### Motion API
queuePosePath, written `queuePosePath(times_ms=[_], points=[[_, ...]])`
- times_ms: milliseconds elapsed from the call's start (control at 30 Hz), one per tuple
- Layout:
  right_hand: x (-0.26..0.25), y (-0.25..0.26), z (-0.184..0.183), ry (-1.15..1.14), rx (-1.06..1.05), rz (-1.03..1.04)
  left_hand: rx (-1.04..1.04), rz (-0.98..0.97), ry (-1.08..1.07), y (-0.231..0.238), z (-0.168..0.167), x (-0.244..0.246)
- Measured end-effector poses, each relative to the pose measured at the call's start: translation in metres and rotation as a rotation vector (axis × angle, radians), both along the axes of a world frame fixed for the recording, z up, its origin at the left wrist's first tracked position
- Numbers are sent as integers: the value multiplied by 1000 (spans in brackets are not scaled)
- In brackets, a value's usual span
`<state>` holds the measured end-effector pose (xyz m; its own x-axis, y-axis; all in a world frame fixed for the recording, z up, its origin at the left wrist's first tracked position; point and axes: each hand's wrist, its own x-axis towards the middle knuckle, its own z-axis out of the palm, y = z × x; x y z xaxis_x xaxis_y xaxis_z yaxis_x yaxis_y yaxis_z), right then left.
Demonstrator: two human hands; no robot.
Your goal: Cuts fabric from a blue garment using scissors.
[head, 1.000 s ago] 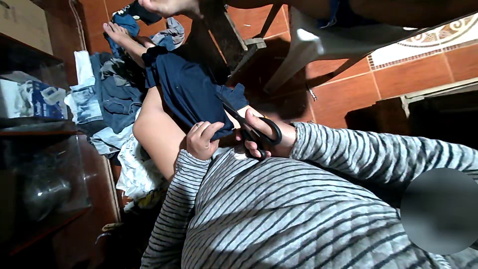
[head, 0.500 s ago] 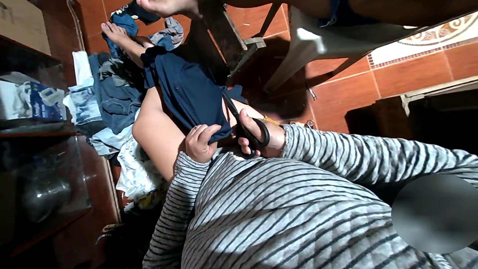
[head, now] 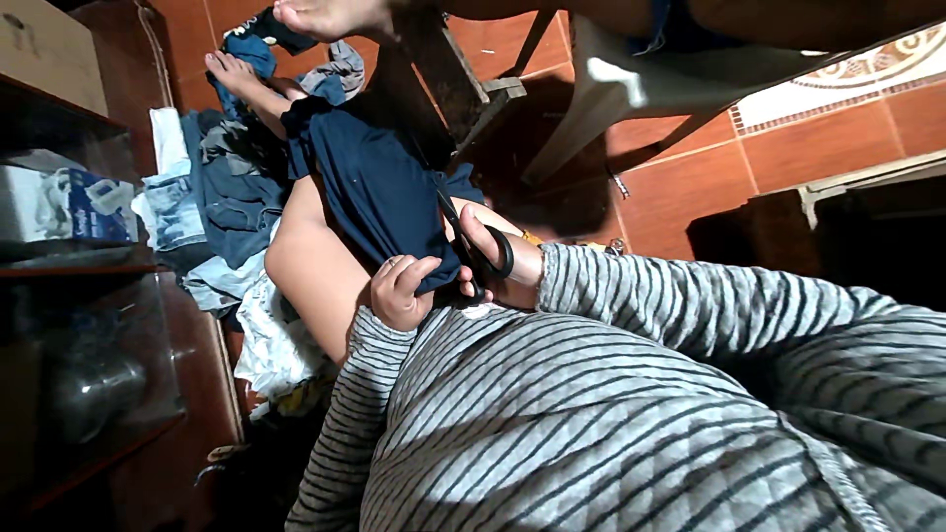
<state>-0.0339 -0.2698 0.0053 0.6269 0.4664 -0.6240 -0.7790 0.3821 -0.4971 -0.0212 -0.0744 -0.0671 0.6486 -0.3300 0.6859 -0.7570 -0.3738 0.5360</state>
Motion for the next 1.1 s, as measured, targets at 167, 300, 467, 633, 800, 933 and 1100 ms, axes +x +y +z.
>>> queuePosePath(times_ms=[167,300,467,633,800,933,1100], points=[[-4,9,7,12,-8,-80,-34,16,1,2,-1,-4],[-10,7,8,12,88,-70,-81,9,11,14,6,-14],[-12,7,8,-35,128,38,-36,-74,26,18,16,-29],[-8,6,6,-91,77,141,-45,-77,11,17,15,-28],[-6,5,7,-95,117,170,-76,-81,17,15,14,-28],[-5,5,9,-67,151,156,-117,-63,43,17,9,-30],[-2,8,6,-57,141,152,-99,-84,13,15,12,-30]])
